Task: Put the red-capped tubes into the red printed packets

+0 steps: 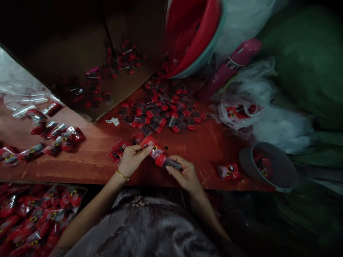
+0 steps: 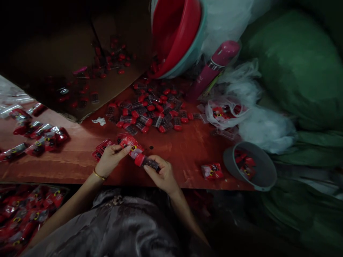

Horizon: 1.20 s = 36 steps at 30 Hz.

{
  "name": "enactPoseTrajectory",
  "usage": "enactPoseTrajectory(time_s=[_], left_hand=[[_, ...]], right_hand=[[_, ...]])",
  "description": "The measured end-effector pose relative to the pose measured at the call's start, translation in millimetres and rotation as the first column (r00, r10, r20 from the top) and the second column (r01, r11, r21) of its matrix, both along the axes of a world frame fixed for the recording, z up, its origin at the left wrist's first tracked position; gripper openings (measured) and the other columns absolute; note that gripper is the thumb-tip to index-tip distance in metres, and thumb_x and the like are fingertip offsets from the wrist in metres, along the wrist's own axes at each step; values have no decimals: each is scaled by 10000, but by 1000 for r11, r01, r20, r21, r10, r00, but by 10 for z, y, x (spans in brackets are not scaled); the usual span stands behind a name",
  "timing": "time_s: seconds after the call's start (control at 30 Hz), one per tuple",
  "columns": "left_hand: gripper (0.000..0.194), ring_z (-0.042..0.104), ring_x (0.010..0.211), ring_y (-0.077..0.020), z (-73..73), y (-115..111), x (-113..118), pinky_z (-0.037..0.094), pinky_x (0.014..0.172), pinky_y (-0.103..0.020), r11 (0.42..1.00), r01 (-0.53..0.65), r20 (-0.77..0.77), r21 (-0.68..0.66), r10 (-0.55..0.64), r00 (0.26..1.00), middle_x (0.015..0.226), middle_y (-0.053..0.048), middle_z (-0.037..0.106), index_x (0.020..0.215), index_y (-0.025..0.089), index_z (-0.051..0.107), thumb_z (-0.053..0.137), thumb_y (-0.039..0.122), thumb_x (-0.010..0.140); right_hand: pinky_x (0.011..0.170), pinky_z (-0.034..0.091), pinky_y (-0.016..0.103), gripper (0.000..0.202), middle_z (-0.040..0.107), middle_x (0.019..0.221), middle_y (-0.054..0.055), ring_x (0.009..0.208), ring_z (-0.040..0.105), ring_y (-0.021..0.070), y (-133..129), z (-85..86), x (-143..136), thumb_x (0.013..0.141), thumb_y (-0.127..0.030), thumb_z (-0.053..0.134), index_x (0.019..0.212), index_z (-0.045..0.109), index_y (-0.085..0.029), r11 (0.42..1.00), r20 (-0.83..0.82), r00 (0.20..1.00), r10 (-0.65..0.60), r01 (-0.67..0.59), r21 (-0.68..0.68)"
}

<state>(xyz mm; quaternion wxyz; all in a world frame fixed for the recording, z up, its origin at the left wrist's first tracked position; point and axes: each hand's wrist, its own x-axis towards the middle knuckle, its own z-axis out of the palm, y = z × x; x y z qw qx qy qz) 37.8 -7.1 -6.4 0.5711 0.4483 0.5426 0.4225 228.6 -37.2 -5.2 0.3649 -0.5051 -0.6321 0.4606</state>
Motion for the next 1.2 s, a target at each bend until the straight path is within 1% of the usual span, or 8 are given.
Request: enactPoseTrajectory(time_s=[0.23, 0.4, 0.63, 0.8, 0.87, 1.0, 1.1, 1.2], left_hand=[[322, 406, 493, -75, 44, 7, 35, 325, 493, -204, 999, 51, -38, -8, -52, 998, 494, 45, 504, 559, 130, 641, 683, 435, 657], [254, 524, 563, -98, 22, -18, 133, 419, 570, -215, 995, 77, 175, -59, -66, 982, 609, 22, 634, 645, 149, 674, 772, 362, 550], [358, 553, 518, -83, -50, -47, 243, 445, 571, -215, 946, -28, 376, -322, 155, 914, 568, 19, 648, 641, 130, 646, 857, 289, 400], [367, 624, 633, -125, -46, -31, 200, 494, 695, -276, 915, -66, 486, -399, 272, 831, 670, -18, 690, 645, 129, 643, 858, 309, 408], [355, 622, 645, -125, -55, -28, 193, 492, 701, -276, 921, -69, 489, -384, 266, 831, 676, -21, 688, 651, 128, 655, 847, 335, 436], [335, 589, 614, -95, -55, -17, 202, 470, 665, -224, 961, -117, 475, -252, 228, 850, 667, -11, 678, 707, 130, 688, 811, 374, 513], [333, 551, 531, -86, -53, -12, 202, 462, 573, -215, 969, -132, 471, -207, 217, 855, 588, 2, 639, 667, 130, 666, 773, 427, 561], [375, 511, 430, -84, -83, -18, 198, 427, 448, -213, 976, -70, 471, -208, 163, 867, 514, 15, 587, 642, 129, 627, 727, 488, 600]], right_hand=[[472, 369, 197, 142, 521, 547, -45, 473, 455, 85, 12, -80, 11, 766, -321, 578, 809, 589, -186, 991, -116, 993, 9, -24, -132], [418, 343, 177, 174, 502, 522, -58, 434, 425, 68, 28, -150, -9, 769, -353, 585, 824, 576, -189, 973, -236, 971, -34, -22, -230], [430, 399, 181, 238, 507, 587, -58, 413, 409, 52, 30, -236, -180, 810, -411, 547, 906, 549, -193, 971, -230, 955, -187, 143, -193], [413, 393, 170, 251, 502, 594, -53, 407, 375, 44, 77, -202, -267, 826, -435, 522, 873, 542, -189, 982, -219, 971, -91, 51, -180], [424, 405, 172, 242, 502, 599, -50, 420, 381, 48, 105, -173, -303, 831, -429, 518, 869, 539, -191, 986, -196, 978, -68, 35, -165], [413, 368, 173, 224, 484, 610, -50, 434, 393, 52, 131, -154, -434, 847, -411, 506, 908, 530, -196, 989, -150, 980, -127, 115, -91], [401, 347, 180, 236, 472, 615, -57, 418, 393, 48, 124, -188, -546, 854, -423, 491, 917, 509, -196, 988, -216, 969, -124, 100, -119], [393, 340, 181, 240, 436, 589, -77, 395, 364, 44, 126, -225, -624, 847, -436, 501, 889, 489, -199, 979, -294, 944, -151, 102, -176]])
